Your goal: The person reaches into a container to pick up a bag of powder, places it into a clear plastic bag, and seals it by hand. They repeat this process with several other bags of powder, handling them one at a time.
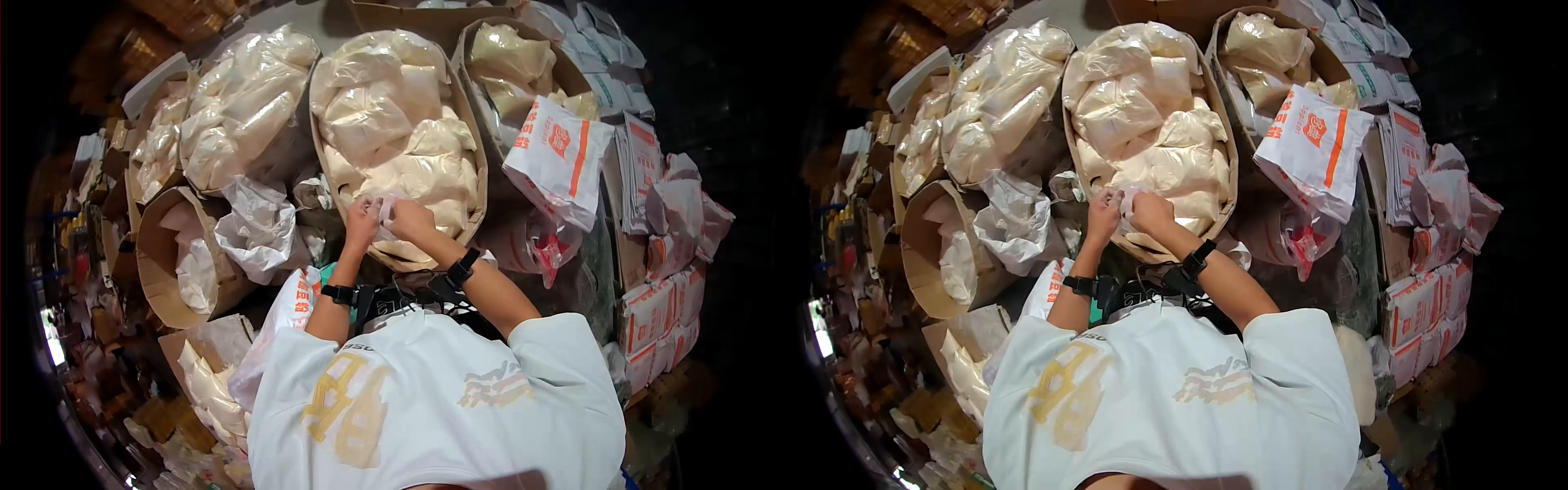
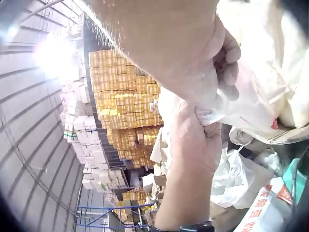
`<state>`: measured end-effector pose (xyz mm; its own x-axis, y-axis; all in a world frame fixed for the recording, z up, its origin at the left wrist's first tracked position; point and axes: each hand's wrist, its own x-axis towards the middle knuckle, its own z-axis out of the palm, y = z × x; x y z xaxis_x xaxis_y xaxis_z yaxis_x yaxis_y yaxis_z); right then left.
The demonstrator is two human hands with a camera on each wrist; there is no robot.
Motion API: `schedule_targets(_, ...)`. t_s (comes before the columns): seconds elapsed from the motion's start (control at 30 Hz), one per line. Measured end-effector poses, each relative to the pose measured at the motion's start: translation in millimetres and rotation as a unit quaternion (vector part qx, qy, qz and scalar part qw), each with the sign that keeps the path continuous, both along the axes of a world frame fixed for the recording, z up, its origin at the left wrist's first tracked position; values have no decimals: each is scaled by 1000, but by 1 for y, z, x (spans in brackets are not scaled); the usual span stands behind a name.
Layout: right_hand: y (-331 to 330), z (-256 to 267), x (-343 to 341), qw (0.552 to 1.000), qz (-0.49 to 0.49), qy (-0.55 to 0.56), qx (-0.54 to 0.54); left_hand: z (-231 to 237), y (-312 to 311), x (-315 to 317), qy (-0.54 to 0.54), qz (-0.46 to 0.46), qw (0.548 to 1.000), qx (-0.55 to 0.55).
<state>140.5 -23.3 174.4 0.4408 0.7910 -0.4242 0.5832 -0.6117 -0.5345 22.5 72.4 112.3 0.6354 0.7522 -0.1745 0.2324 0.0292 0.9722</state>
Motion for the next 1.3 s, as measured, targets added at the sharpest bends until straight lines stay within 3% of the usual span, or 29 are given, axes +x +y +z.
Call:
schedule_targets(0.03, 0, 5, -3, 1000, 5, -10, -2, 24, -4, 0, -29, 0, 997, -78)
schedule_targets(0.07, -1, 8, -7, 1000, 10, -19, -6, 42, -8, 0, -18, 8, 999, -45)
schedule_targets(0.13, -5, 11, -10, 996, 9, -24, 89, 61, -12, 0, 11, 23, 1000, 17)
schedule_targets(0.17, -7, 15, -11, 992, -1, -17, 124, 52, -9, -1, -23, 19, 998, 56)
schedule_targets(0.27, -15, 8, -6, 982, 1, -45, 185, 40, 1, -6, 72, 11, 977, 201)
schedule_targets(0.3, -19, 30, -2, 989, 2, -18, 148, 40, 1, -6, 88, 30, 974, 206)
schedule_targets(0.4, -32, 34, 6, 975, -28, -16, 218, 28, 5, -3, 33, 31, 983, 179)
schedule_targets(0.43, -37, 43, 8, 979, -28, -20, 201, 50, -3, 1, 33, 25, 998, 51)
schedule_targets(0.53, -49, 62, 11, 977, -39, -47, 204, 64, -15, 13, 11, 7, 1000, -12)
schedule_targets(0.63, -58, 50, 16, 969, 40, -37, 240, 61, -22, 27, -56, 21, 998, 28)
schedule_targets(0.67, -63, 44, 17, 969, 32, -37, 240, 59, -21, 30, -48, 10, 992, 112)
schedule_targets(0.73, -65, 57, 17, 968, 16, -37, 246, 86, -32, 34, -76, 8, 997, 7)
schedule_targets(0.77, -67, 65, 15, 965, -8, -46, 259, 80, -28, 34, -86, -9, 995, 50)
schedule_targets(0.87, -69, 57, 21, 974, 56, -25, 220, 75, -22, 36, -80, -47, 993, 66)
schedule_targets(1.0, -73, 62, 19, 976, 38, -87, 198, 100, -35, 42, -65, -37, 984, 161)
schedule_targets(1.1, -75, 58, 21, 969, 27, -61, 238, 122, -47, 43, -42, -40, 989, 136)
schedule_targets(1.2, -79, 57, 25, 951, 2, -42, 305, 112, -41, 44, -67, -33, 983, 166)
schedule_targets(1.3, -86, 60, 31, 940, -27, 74, 331, 117, -39, 38, -22, -40, 986, 160)
